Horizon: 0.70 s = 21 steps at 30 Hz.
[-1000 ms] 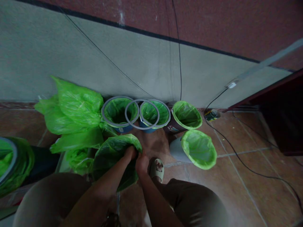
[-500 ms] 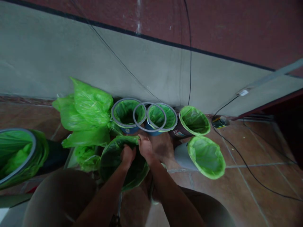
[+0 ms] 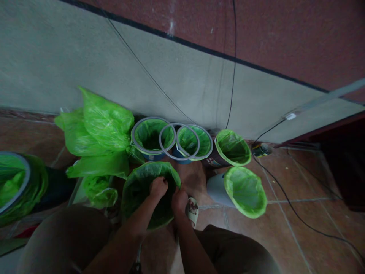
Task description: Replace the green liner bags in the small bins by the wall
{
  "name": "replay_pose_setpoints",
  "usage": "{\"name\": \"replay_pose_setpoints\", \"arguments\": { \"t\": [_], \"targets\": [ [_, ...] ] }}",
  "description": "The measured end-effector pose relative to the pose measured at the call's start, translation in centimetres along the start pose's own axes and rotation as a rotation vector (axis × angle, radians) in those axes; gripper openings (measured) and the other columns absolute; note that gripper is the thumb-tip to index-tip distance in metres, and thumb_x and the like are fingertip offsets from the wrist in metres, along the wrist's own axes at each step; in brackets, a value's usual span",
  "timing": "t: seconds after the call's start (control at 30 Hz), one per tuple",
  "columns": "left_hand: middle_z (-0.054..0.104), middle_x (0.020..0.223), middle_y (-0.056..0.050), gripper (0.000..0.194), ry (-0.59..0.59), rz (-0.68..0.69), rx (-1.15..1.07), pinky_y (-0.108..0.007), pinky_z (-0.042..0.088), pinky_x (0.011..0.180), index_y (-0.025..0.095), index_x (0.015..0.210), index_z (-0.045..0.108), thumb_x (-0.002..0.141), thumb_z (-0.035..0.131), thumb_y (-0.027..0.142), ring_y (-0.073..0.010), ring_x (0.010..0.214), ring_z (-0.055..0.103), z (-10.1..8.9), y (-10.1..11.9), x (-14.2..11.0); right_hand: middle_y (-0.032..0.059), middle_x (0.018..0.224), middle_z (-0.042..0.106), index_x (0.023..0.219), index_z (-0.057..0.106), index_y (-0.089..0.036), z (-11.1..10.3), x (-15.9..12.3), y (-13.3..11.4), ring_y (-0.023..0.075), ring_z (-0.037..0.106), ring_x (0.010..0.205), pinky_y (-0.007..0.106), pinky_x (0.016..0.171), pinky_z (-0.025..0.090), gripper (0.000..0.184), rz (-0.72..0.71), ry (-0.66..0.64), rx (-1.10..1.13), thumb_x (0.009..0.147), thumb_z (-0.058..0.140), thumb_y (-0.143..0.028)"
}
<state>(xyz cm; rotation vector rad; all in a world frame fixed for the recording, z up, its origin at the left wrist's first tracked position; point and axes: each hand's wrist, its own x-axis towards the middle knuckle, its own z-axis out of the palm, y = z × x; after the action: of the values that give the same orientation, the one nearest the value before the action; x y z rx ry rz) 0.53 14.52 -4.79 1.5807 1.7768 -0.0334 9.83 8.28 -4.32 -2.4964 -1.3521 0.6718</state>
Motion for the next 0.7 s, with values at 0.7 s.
{"name": "replay_pose_setpoints", "arguments": {
  "t": [0.7],
  "targets": [
    [0.071, 0.105, -0.019, 0.039, 0.127, -0.137, 0.054, -0.034, 0.051, 0.081, 0.012, 0.113, 0.062, 0.092, 0.044, 0.039, -0.0288, 0.100, 0.068, -0.6, -0.2, 2.3, 0.0085, 0.095, 0.074, 0.103, 0.070, -0.016, -1.9, 8.8, -1.8, 0.0177, 0.066, 0.086, 0.025, 0.079, 0.047, 0.038, -0.218, -0.105, 0.223, 0.098, 0.035, -0.032]
  ]
}}
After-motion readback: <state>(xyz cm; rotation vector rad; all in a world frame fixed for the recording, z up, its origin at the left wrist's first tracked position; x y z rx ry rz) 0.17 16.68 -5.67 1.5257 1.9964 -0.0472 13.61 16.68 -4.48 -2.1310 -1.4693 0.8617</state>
